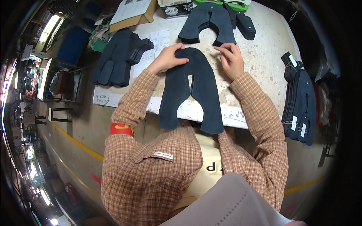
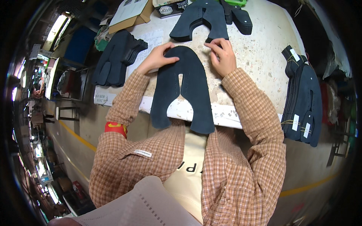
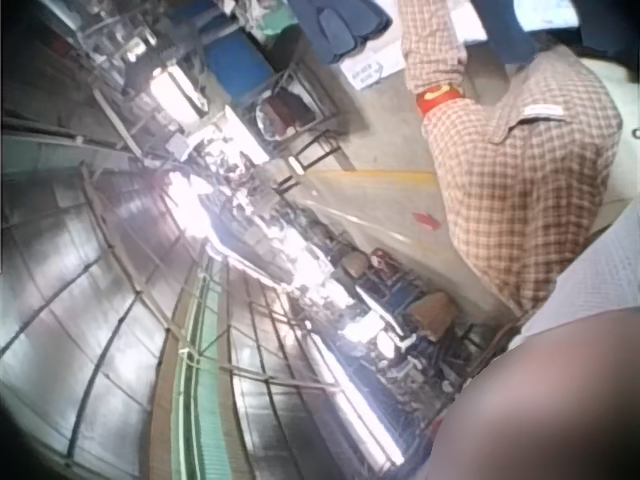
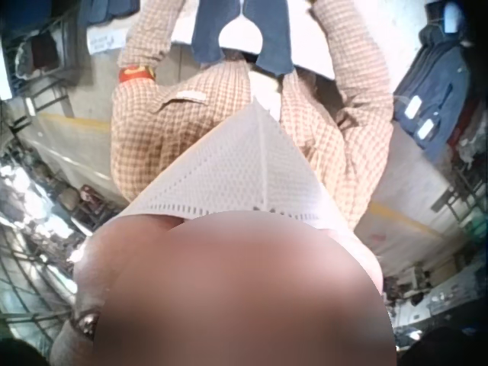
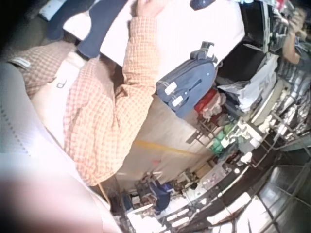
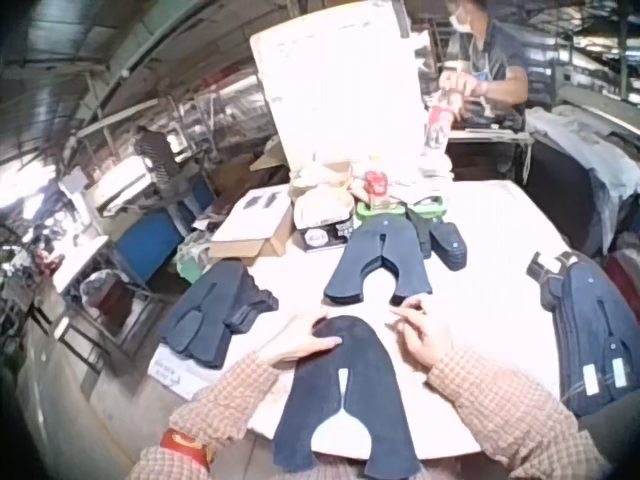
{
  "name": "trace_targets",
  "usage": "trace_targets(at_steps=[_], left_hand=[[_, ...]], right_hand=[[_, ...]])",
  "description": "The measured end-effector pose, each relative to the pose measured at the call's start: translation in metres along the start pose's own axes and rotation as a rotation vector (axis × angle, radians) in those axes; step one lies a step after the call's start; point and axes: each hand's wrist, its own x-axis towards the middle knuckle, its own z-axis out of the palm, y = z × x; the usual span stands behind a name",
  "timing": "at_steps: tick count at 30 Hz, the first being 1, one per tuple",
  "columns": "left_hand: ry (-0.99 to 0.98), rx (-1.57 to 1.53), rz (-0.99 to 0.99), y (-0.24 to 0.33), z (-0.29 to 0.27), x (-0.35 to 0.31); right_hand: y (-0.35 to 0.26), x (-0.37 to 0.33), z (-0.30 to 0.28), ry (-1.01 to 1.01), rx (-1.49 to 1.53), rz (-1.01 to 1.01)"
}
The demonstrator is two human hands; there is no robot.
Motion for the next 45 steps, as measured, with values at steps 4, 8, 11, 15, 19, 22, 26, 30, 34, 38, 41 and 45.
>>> trace_targets(at_steps=[4, 8, 11, 15, 19, 22, 26, 30, 34, 38, 41, 45], left_hand=[[0.074, -0.448, -0.001, 0.025, 0.002, -0.032], [0.201, -0.548, 0.127, 0.070, -0.036, -0.058], [0.373, -0.362, 0.299, 0.103, -0.081, -0.085], [0.560, -0.348, 0.378, 0.126, -0.150, -0.125], [0.653, -0.324, 0.513, 0.139, -0.234, -0.153], [0.687, -0.068, 0.436, 0.135, -0.266, -0.171], [0.591, -0.028, 0.288, 0.107, -0.321, -0.161], [0.535, -0.204, -0.048, 0.011, -0.346, -0.122], [0.391, 0.182, -0.258, -0.090, -0.327, -0.084], [0.360, -0.016, -0.384, -0.147, -0.302, -0.053], [0.386, 0.036, -0.451, -0.168, -0.293, -0.033], [0.441, 0.059, -0.622, -0.187, -0.281, -0.015]], right_hand=[[0.000, -0.004, 0.001, -0.009, 0.075, 0.078], [0.000, -0.004, 0.003, 0.017, 0.165, 0.157], [0.002, -0.004, 0.004, 0.033, 0.140, 0.136], [0.001, -0.005, 0.003, 0.020, 0.106, 0.116], [0.000, -0.004, 0.002, -0.012, 0.094, 0.132], [0.000, -0.004, 0.003, -0.034, 0.139, 0.160], [0.002, -0.005, 0.004, -0.035, 0.125, 0.145], [0.005, -0.006, 0.005, -0.033, 0.113, 0.124], [0.006, -0.008, 0.005, -0.029, 0.130, 0.131], [0.003, -0.009, 0.005, -0.065, 0.082, 0.178], [0.000, -0.008, 0.005, -0.073, 0.063, 0.172], [-0.003, -0.005, 0.005, -0.085, 0.044, 0.156]])
